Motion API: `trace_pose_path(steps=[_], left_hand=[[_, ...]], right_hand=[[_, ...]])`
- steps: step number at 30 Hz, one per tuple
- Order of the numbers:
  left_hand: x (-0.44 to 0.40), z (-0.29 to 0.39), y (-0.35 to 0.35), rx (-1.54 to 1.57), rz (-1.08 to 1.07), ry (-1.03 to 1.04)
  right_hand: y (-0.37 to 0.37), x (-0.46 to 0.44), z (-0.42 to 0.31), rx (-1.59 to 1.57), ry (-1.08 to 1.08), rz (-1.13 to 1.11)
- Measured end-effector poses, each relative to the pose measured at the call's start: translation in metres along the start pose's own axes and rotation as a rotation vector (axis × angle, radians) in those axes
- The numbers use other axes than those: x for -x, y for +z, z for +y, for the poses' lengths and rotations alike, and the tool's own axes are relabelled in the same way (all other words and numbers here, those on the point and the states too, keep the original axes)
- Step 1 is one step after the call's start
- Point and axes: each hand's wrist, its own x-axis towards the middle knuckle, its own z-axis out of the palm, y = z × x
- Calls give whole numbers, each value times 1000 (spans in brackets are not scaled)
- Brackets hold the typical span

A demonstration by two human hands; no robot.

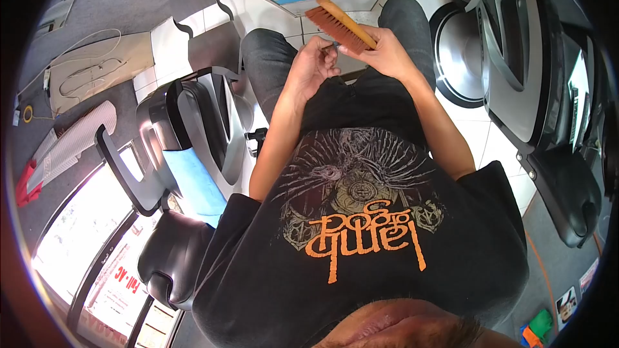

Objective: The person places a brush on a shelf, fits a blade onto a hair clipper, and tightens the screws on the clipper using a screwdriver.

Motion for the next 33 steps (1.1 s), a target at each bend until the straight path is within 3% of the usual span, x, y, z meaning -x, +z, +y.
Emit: trace_pose_path(steps=[2,5,7,11,17,21,25,28,31,33], left_hand=[[1,1,-10,-39,-155,-2],[7,2,-1,-60,-155,-7],[1,-5,-10,-142,-85,123],[3,-12,18,-217,97,382],[-2,-19,28,-400,59,501],[-6,-25,32,-267,168,529],[-10,-29,25,-233,268,566],[-11,-27,17,-245,287,580],[-13,-23,7,-298,316,624],[-13,-19,4,-379,322,670]], right_hand=[[2,1,3,-57,5,87],[5,0,6,-313,125,223],[-2,-2,-5,-625,268,223],[4,1,-6,-868,283,305],[21,-3,4,-1059,359,365],[32,-3,-2,-1048,388,367],[37,1,0,-964,425,344],[30,4,-12,-617,394,315],[29,0,-7,-68,-83,470],[15,15,-18,118,11,296]])
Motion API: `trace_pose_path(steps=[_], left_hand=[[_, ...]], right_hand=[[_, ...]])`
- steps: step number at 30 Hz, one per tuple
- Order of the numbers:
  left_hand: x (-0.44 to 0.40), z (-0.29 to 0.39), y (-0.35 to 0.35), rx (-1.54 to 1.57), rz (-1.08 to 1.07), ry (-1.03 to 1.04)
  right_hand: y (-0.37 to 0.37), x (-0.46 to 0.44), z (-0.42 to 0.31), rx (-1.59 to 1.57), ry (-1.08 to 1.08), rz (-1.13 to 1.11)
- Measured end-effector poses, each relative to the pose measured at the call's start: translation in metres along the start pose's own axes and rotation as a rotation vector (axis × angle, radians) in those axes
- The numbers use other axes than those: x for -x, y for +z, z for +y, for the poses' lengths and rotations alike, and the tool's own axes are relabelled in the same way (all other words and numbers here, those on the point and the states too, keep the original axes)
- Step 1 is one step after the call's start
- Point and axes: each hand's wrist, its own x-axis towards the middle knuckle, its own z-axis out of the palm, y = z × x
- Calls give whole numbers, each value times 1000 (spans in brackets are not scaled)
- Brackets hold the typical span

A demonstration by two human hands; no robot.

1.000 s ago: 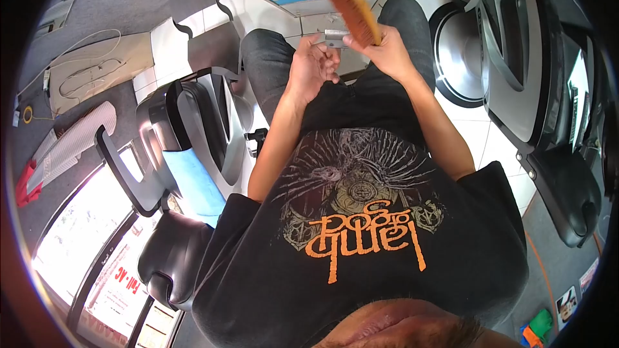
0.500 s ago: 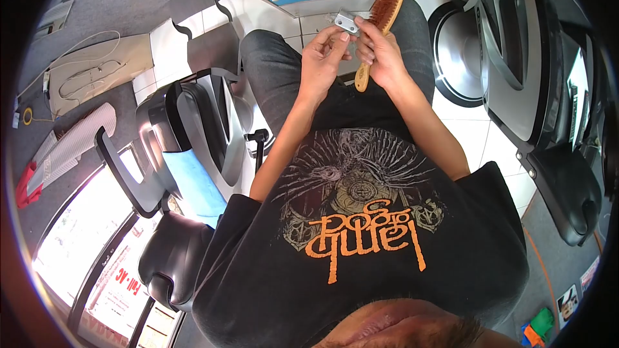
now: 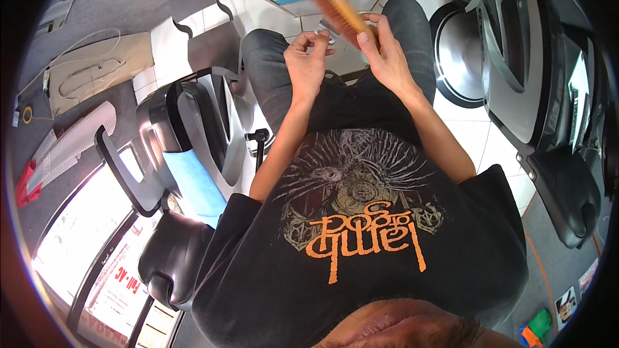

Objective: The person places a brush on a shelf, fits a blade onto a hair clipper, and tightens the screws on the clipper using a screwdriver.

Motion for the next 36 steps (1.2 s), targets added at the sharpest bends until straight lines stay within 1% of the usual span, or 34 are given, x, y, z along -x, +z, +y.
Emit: trace_pose_path(steps=[3,5,7,8,10,11,14,15,18,19,20,22,23,26,27,29,30,31,32,34,35,36], left_hand=[[-1,9,0,-169,-31,88],[4,18,0,-317,-25,111],[7,15,0,-232,-16,104],[8,14,0,-191,-8,102],[8,15,-2,-218,-4,108],[8,16,-3,-231,-2,113],[5,22,-4,-370,-24,133],[3,21,-1,-292,-26,145],[3,20,4,-103,-23,150],[3,21,5,-70,-17,144],[2,23,5,-38,-8,139],[0,31,3,-165,17,143],[2,32,1,-230,34,137],[-1,18,-4,-353,39,324],[-3,17,-2,-374,35,358],[0,16,-3,-419,32,419],[1,18,-1,-394,36,416],[2,21,1,-371,43,414],[2,24,2,-349,51,413],[3,33,1,-301,46,259],[4,35,1,-275,42,180],[4,34,1,-194,37,178]], right_hand=[[-10,3,-14,165,-18,-162],[-6,-2,11,175,-10,-77],[-10,-10,20,178,16,38],[-14,-11,22,184,62,51],[-19,-12,24,194,160,76],[-17,-10,30,66,113,124],[-14,4,10,0,-162,46],[-8,4,12,-4,-222,62],[-8,-5,25,17,5,88],[-14,-9,20,158,75,141],[-14,-9,24,109,57,175],[-15,-13,31,8,16,238],[-15,-10,33,-57,-25,211],[-12,-1,4,-11,-287,77],[-9,-1,7,51,-225,51],[-12,-9,14,94,-21,93],[-13,-15,17,112,77,112],[-16,-18,23,235,103,157],[-15,-18,26,139,75,193],[-14,-16,23,-53,18,257],[-13,-10,20,-89,-6,206],[-11,-5,16,-69,-103,170]])
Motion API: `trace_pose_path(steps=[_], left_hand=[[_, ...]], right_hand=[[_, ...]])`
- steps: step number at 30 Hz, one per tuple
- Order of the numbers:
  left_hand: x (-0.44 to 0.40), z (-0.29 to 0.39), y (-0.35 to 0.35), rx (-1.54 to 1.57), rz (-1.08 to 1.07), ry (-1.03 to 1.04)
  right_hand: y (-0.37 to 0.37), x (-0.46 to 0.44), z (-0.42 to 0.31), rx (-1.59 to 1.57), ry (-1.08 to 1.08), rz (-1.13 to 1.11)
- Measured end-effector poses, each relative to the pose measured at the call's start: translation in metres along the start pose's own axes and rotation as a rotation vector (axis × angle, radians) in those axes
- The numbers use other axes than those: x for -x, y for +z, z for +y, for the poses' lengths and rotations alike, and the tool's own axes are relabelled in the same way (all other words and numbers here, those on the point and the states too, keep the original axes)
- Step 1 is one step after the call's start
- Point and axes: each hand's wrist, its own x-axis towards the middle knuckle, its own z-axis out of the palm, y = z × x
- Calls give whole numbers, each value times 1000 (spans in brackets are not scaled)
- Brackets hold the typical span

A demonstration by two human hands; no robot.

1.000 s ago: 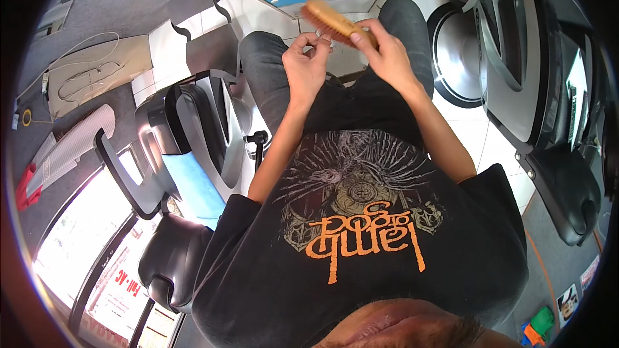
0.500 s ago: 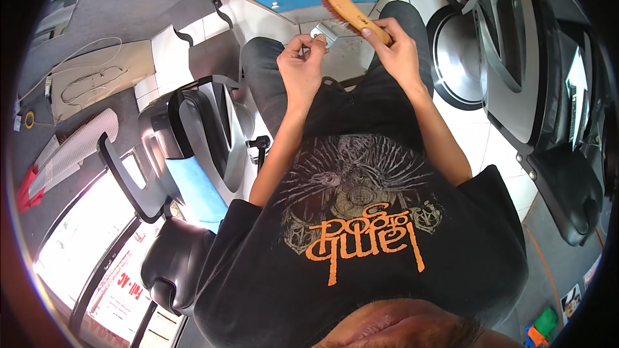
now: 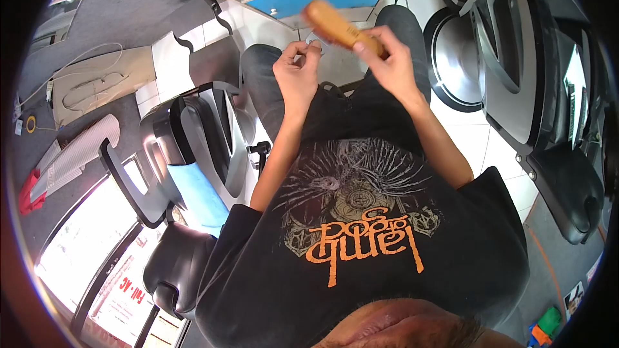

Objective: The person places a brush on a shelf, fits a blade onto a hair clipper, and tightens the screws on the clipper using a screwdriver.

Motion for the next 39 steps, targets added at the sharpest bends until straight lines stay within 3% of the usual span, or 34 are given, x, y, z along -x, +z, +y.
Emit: trace_pose_path(steps=[2,6,11,14,18,19,22,23,26,28,32,36,37,39], left_hand=[[-4,-6,3,166,-5,-3],[-7,-1,0,498,-7,-147],[-7,4,-6,337,-3,-124],[-11,0,-5,267,-27,-74],[-12,0,-10,452,-74,-181],[-11,0,-13,524,-91,-228],[-14,4,-18,786,-136,-444],[-18,-7,-23,856,-199,-526],[-12,16,-8,880,-60,-717],[-13,4,-11,938,-191,-696],[-17,-5,-16,1007,-249,-687],[-16,1,-15,960,-252,-647],[-14,4,-14,936,-257,-632],[-16,-2,-12,941,-260,-633]], right_hand=[[5,3,-1,26,-199,-71],[0,-8,11,303,171,-19],[1,2,0,-74,48,2],[2,2,-15,45,-74,-123],[-4,-17,-1,315,181,-39],[-4,-17,5,209,180,-12],[4,-10,2,-55,119,44],[5,-5,-3,-24,30,-2],[3,-1,-22,90,-225,-89],[8,-7,-2,174,-375,-101],[18,-9,18,-40,-30,199],[6,-5,-4,78,-182,20],[9,-9,-3,135,-312,36],[14,-13,6,91,-79,120]])
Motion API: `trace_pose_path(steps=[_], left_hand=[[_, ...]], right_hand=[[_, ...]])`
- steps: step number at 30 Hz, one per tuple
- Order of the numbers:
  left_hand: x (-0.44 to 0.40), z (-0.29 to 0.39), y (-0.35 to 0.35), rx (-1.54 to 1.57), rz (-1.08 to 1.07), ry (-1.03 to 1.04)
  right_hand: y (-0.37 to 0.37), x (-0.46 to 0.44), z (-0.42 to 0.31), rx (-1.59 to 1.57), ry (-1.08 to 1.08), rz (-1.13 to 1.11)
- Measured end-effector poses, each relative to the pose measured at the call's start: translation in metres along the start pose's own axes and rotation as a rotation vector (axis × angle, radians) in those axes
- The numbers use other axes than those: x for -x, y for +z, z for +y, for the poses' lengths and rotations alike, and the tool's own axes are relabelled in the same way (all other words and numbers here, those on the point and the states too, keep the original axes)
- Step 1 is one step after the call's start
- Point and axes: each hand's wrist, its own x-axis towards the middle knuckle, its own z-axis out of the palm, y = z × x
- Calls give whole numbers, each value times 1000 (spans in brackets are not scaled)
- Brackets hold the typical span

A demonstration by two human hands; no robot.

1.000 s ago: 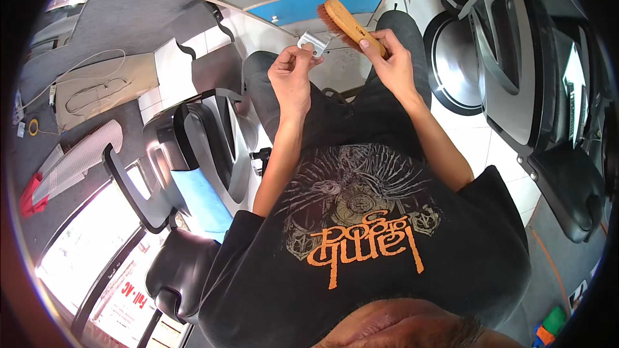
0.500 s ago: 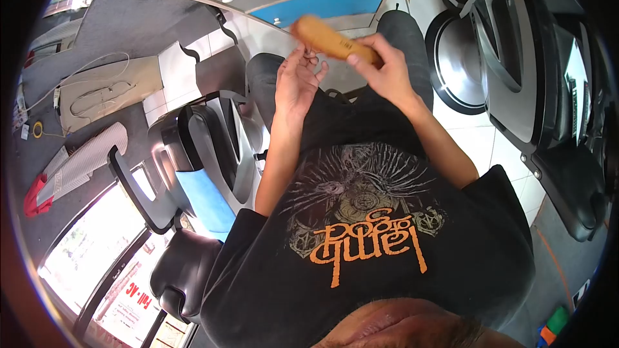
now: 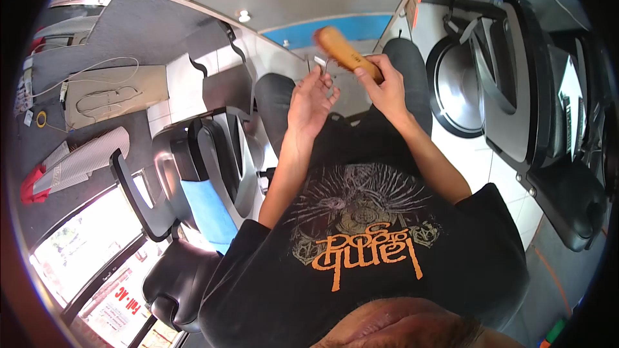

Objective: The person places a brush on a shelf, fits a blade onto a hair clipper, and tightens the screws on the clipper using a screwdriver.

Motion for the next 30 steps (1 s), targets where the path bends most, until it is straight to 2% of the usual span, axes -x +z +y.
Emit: trace_pose_path(steps=[2,5,7,11,12,14,15,18,19,22,23,25,28,30], left_hand=[[1,1,6,2,-9,15],[2,7,15,-17,-26,50],[-1,9,12,-17,-35,59],[-23,2,-10,-39,-15,64],[-31,-5,-22,-44,23,45],[-63,-23,-63,-30,151,-33],[-77,-32,-90,-58,145,-60],[-94,-62,-135,-139,214,-164],[-96,-68,-141,-158,232,-193],[-99,-74,-150,-205,196,-262],[-99,-74,-149,-221,188,-221],[-97,-73,-138,-254,181,-124],[-103,-74,-140,-267,219,-146],[-106,-77,-141,-280,237,-147]], right_hand=[[1,-6,10,-48,214,43],[-5,-8,34,-232,251,-44],[-18,-7,-2,-263,385,-165],[-34,-6,-25,-269,346,-299],[-41,-3,-32,-190,341,-327],[-51,0,-31,-135,229,-283],[-57,4,-33,-132,176,-257],[-91,-2,-67,-185,403,-283],[-97,1,-61,-186,259,-196],[-125,5,-54,65,276,-70],[-126,10,-47,24,236,30],[-137,11,-58,-11,371,20],[-133,4,-52,-75,239,114],[-130,-2,-73,-111,335,75]])
